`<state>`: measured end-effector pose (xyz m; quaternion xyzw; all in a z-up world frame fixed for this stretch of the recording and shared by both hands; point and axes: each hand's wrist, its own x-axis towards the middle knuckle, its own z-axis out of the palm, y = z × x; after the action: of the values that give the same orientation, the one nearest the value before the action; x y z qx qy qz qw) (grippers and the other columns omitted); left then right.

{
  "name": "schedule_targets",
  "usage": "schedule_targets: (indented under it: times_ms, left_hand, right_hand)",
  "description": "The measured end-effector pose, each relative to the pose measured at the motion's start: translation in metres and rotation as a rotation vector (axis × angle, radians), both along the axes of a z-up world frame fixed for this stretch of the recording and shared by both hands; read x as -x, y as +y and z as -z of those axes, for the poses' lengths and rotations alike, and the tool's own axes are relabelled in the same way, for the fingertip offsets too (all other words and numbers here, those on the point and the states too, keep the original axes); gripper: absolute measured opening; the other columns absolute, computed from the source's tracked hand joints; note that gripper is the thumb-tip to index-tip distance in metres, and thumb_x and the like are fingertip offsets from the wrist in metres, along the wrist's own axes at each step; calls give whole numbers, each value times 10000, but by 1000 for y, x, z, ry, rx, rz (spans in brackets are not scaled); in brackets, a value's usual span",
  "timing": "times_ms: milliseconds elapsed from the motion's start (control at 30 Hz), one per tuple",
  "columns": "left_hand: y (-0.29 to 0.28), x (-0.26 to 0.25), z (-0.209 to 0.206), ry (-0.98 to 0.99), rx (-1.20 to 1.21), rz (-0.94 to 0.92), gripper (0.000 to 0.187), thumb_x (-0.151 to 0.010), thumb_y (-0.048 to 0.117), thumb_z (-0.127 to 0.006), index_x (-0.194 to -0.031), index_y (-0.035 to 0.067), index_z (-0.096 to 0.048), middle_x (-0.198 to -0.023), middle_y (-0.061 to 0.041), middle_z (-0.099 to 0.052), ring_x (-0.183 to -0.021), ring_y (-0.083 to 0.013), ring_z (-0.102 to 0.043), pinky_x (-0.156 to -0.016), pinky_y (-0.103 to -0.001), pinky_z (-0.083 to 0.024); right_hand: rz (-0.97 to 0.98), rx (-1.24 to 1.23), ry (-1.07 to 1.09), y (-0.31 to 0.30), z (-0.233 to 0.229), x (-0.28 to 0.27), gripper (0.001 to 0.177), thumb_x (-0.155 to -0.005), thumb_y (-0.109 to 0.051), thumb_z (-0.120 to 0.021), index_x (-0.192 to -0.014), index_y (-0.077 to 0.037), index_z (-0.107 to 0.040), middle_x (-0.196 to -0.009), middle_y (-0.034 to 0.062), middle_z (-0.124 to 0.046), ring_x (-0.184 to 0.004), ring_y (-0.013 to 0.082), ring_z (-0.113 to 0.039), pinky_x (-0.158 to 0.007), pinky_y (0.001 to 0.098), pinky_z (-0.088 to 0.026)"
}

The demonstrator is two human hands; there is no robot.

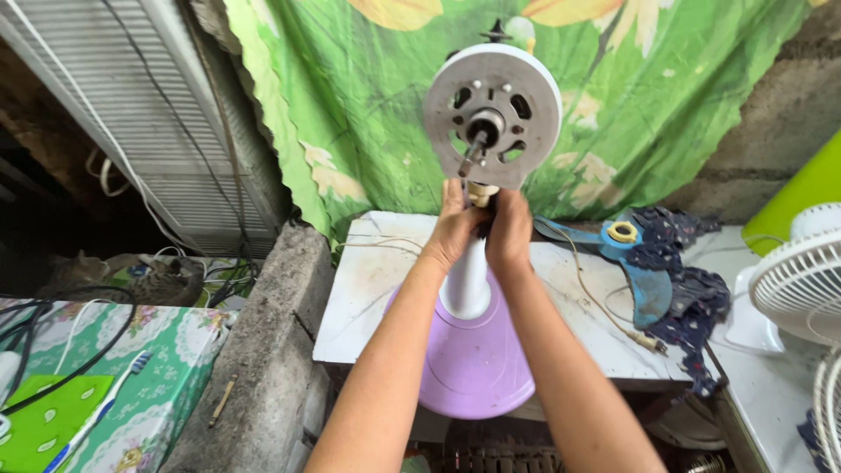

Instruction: The person cleans a disassembled electric fan by scrubbing the white stand with a toothbrush and wiping the base and motor housing with a cloth. The fan blades are removed and placed on the table.

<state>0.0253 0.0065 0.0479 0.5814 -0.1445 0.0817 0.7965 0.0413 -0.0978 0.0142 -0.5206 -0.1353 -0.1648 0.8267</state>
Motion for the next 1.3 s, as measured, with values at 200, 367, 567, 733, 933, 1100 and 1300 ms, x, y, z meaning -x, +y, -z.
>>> schedule_targets:
  times_ms: [200, 367, 567, 733, 933, 1100, 1300]
  left_hand:
    - [5, 5, -2, -139, -102, -31, 532, -764, 112, -626, -1281, 93, -505, -1222, -97, -411, -1208, -248, -452, -1080, -332, -361]
    - [6, -7, 8, -218, -265, -88, 453, -890, 186, -618, -1319, 60, -547, -1357, -97, -409, -1256, -276, -418, -1144, -348, -329]
    - [4, 1, 12, -116, -138, -82, 645, -763, 185, -604, -1387, 65, -492, -1252, -144, -418, -1258, -304, -428, -1104, -347, -345]
    - [2, 11, -11, -93, -167, -95, 799, -737, 184, -635, -1495, 66, -412, -1352, -151, -397, -1347, -328, -361, -1172, -385, -251]
    - [-14, 71, 24, -96, -357, -528, 847, -821, 299, -677, -1549, 48, -325, -1489, -218, -343, -1420, -364, -319, -1201, -463, -242]
    - [-39, 131, 107, 479, 9, -442, 513, -927, 263, -667, -1377, 60, -529, -1333, -137, -547, -1203, -237, -600, -1008, -323, -495]
    - [-34, 100, 110, 376, 69, -680, 249, -981, 113, -587, -1180, -16, -662, -1175, -193, -700, -1048, -247, -657, -901, -335, -512]
  right_hand:
    - [139, 232, 110, 10, 112, 49, 534, -1082, -379, -425, -1466, -12, -479, -865, 17, -497, -749, 101, -432, -634, 261, -372]
    - [195, 259, 216, 2, 127, 26, 434, -1080, -345, -443, -1228, 16, -633, -1056, 61, -669, -953, 134, -584, -853, 310, -464]
    - [207, 181, -271, 1, 46, 1, 465, -1126, -269, -449, -1488, 22, -481, -1375, 167, -588, -1239, 225, -550, -1089, 344, -431]
    - [241, 426, 58, 9, 95, 43, 615, -1086, -260, -403, -1649, -62, -255, -1259, 235, -541, -969, 265, -526, -848, 365, -462]
    - [264, 757, 569, -10, 167, 85, 477, -1167, -345, -453, -1376, 20, -678, -958, 201, -698, -802, 225, -559, -716, 366, -453]
    - [-106, 136, 405, -26, 127, 90, 438, -1105, -308, -461, -1427, -45, -599, -1211, 104, -649, -1024, 166, -566, -889, 310, -449]
    - [116, 480, 369, -50, 119, 121, 459, -1050, -322, -475, -1432, -87, -573, -1394, 111, -630, -1234, 211, -622, -994, 331, -480]
